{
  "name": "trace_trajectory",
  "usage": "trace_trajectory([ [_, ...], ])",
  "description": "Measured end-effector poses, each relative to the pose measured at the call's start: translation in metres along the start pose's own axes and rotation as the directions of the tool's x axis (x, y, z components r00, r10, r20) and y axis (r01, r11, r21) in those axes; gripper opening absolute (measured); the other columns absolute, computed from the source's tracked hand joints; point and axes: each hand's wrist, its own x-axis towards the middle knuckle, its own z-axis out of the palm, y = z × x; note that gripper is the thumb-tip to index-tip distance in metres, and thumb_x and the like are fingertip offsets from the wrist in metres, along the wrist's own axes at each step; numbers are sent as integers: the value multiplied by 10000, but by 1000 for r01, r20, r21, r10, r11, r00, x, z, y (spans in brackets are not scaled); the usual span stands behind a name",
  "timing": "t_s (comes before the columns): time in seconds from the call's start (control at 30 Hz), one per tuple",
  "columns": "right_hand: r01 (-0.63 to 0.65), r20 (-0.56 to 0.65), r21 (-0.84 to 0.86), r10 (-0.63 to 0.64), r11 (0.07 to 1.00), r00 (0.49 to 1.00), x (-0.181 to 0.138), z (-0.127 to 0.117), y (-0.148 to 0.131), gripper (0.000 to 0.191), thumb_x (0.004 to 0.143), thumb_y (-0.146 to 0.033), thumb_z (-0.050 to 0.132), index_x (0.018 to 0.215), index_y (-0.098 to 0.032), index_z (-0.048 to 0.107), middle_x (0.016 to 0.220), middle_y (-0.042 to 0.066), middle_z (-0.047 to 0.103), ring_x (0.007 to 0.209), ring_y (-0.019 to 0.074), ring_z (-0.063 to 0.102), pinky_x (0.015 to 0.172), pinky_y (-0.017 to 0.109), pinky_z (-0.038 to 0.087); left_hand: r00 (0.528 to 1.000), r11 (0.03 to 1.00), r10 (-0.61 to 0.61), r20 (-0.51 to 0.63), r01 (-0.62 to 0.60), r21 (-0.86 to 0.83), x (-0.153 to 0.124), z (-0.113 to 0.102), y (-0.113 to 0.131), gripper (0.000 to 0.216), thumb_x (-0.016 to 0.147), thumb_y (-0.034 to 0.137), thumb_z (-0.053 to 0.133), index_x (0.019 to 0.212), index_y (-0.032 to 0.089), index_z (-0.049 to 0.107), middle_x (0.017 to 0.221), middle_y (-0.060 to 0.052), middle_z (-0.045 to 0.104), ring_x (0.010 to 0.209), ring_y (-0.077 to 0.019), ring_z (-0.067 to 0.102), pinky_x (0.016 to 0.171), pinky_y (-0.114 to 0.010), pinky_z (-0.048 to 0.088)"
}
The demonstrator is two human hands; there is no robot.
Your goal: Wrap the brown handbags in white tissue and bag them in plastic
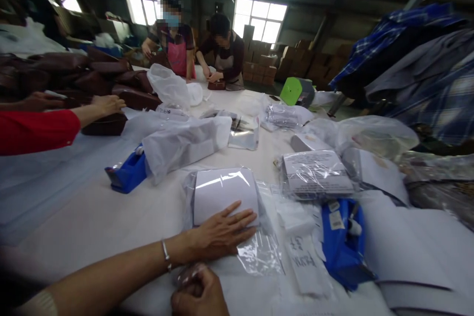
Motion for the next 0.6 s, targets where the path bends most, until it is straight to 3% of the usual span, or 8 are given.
trace_trajectory([
  [0.17, 78, 40, -78, -75, 994, 996, 1, 14, -32, 339, 568, -324, 820, 835, -196, 656, 737, 1, 700, 589, 139, 616, 583, 241, 449, 993, 993, 118, 24, -118, -20, -9, -11, -29, 503, 954, 361, 547, 1417, 189, 451, 1555, -117, 374, 1461, -219, 294, 1241, -468, 109],
  [0.27, 43, 167, -331, 14, 943, 986, -12, 7, -64, 279, 649, -320, 780, 902, -209, 742, 713, 10, 723, 594, 151, 622, 580, 239, 451, 988, 988, 154, 7, -154, -1, -22, -17, -37, 455, 976, 287, 498, 1419, 189, 454, 1546, -94, 396, 1468, -206, 278, 1246, -457, 101],
  [0.33, 147, 205, -535, -41, 832, 978, -22, -12, -89, 138, 712, -318, 744, 819, -238, 777, 726, 9, 736, 632, 168, 631, 606, 250, 469, 990, 990, 139, -37, -138, 32, -30, -18, -31, 423, 987, 230, 458, 1407, 180, 470, 1540, -84, 409, 1465, -203, 284, 1248, -457, 104],
  [0.43, 321, 129, -727, -337, 607, 932, -33, -57, -125, 117, 791, -345, 688, 793, -263, 772, 748, 8, 736, 713, 198, 655, 685, 260, 506, 995, 996, 38, -94, -30, 82, -40, -12, -11, 398, 999, 229, 429, 1390, 184, 490, 1542, -75, 408, 1449, -212, 317, 1242, -466, 152],
  [0.53, 326, 54, -815, -497, 480, 866, -32, -104, -148, 174, 831, -419, 651, 822, -282, 758, 789, 11, 742, 754, 210, 690, 699, 241, 539, 981, 983, -41, -190, 73, 166, -43, 11, 9, 363, 994, 283, 462, 1342, 221, 541, 1528, -52, 433, 1432, -212, 352, 1214, -455, 257],
  [0.6, 313, 48, -849, -527, 425, 848, -24, -130, -153, 189, 820, -454, 659, 834, -297, 762, 823, 13, 752, 784, 217, 710, 716, 231, 557, 934, 956, -27, -357, 129, 265, -42, 36, 17, 311, 983, 316, 509, 1277, 264, 598, 1472, -13, 509, 1421, -193, 374, 1193, -427, 319],
])
